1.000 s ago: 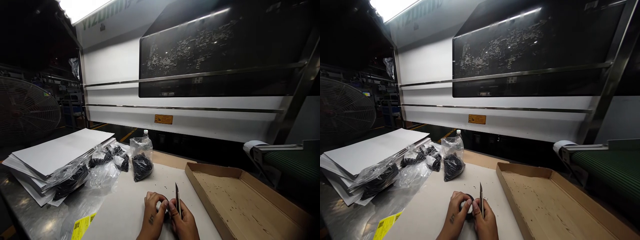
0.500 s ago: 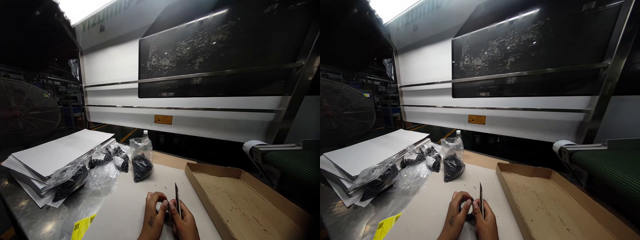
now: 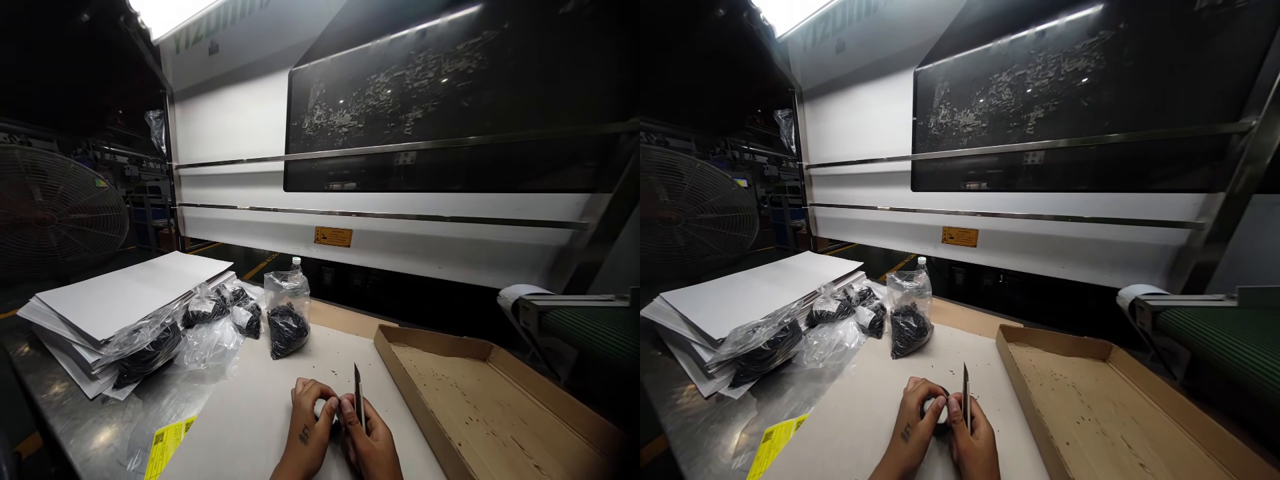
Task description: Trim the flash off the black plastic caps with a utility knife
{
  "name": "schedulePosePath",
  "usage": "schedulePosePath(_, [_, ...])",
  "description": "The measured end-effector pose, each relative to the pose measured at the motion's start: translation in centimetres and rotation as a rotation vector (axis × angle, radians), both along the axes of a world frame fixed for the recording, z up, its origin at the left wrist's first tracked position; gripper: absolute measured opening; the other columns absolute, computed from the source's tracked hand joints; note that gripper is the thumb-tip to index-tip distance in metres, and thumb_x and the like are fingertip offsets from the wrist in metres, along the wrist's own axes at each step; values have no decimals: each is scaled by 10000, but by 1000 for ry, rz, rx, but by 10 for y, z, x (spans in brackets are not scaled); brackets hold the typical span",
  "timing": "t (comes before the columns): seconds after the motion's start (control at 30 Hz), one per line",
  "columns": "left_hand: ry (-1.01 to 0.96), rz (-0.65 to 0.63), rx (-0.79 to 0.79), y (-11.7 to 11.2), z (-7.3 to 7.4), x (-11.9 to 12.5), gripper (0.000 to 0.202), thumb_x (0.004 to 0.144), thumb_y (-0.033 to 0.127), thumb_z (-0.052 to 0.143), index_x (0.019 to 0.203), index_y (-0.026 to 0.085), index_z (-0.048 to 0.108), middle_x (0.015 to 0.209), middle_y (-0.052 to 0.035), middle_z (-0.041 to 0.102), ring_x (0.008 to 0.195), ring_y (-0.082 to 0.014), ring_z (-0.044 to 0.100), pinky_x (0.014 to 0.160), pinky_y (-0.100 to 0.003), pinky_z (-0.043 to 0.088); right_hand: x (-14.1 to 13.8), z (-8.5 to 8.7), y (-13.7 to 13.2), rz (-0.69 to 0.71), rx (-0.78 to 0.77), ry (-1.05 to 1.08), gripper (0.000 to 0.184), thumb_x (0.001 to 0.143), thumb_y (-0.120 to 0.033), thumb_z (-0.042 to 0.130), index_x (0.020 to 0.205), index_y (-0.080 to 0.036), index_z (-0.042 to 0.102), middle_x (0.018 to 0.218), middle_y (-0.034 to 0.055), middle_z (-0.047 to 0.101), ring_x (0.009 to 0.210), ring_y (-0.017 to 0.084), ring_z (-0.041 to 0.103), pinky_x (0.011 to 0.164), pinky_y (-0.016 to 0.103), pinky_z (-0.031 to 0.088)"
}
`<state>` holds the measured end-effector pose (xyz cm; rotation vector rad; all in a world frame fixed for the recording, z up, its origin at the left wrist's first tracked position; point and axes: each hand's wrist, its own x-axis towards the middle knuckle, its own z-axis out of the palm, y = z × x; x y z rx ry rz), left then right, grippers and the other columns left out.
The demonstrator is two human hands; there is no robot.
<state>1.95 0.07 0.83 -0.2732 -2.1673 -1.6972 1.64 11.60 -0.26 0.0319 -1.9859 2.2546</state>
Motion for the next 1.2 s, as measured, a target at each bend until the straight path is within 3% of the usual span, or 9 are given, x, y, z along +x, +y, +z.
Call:
schedulePosePath(0.23, [30,-26,-5,0,3,3,145,902,251,526,859,193,651,885,-50,623,966,-233,506,877,-347,393,1,0,1,22,-13,22,490,759,-636,679,858,-170,562,526,-63,400,390,69,303,356,173,208])
schedulePosePath(0.37, [-3,9,-8,-1,2,2,166,895,337,562,891,195,648,925,-54,620,966,-237,505,871,-352,394,1,-1,2,-8,9,5,532,712,-682,691,827,-176,576,509,-59,394,387,85,305,344,185,217])
schedulePosePath(0.53, [-42,47,-81,-1,0,0,279,908,438,540,806,198,639,863,-39,625,940,-243,492,862,-375,363,0,-1,2,16,25,30,525,727,-684,676,800,-173,582,515,-55,391,402,95,321,351,190,241])
schedulePosePath(0.77, [-10,11,-16,-1,2,2,142,906,276,542,866,200,655,912,-49,617,979,-233,496,890,-357,378,3,2,0,32,9,15,522,770,-667,652,887,-167,558,573,-53,425,396,76,315,352,179,223])
schedulePosePath(0.97, [32,-26,8,-2,9,4,143,903,230,530,850,210,661,874,-36,643,947,-228,500,862,-343,391,4,3,-1,62,12,0,504,774,-672,639,772,-184,512,555,-52,413,383,69,290,345,184,200])
schedulePosePath(1.2, [-6,-4,19,0,3,3,208,891,387,573,932,202,658,930,-58,625,962,-237,509,872,-356,403,3,3,3,6,50,-45,575,712,-722,666,896,-187,564,492,-58,382,396,102,293,346,194,212])
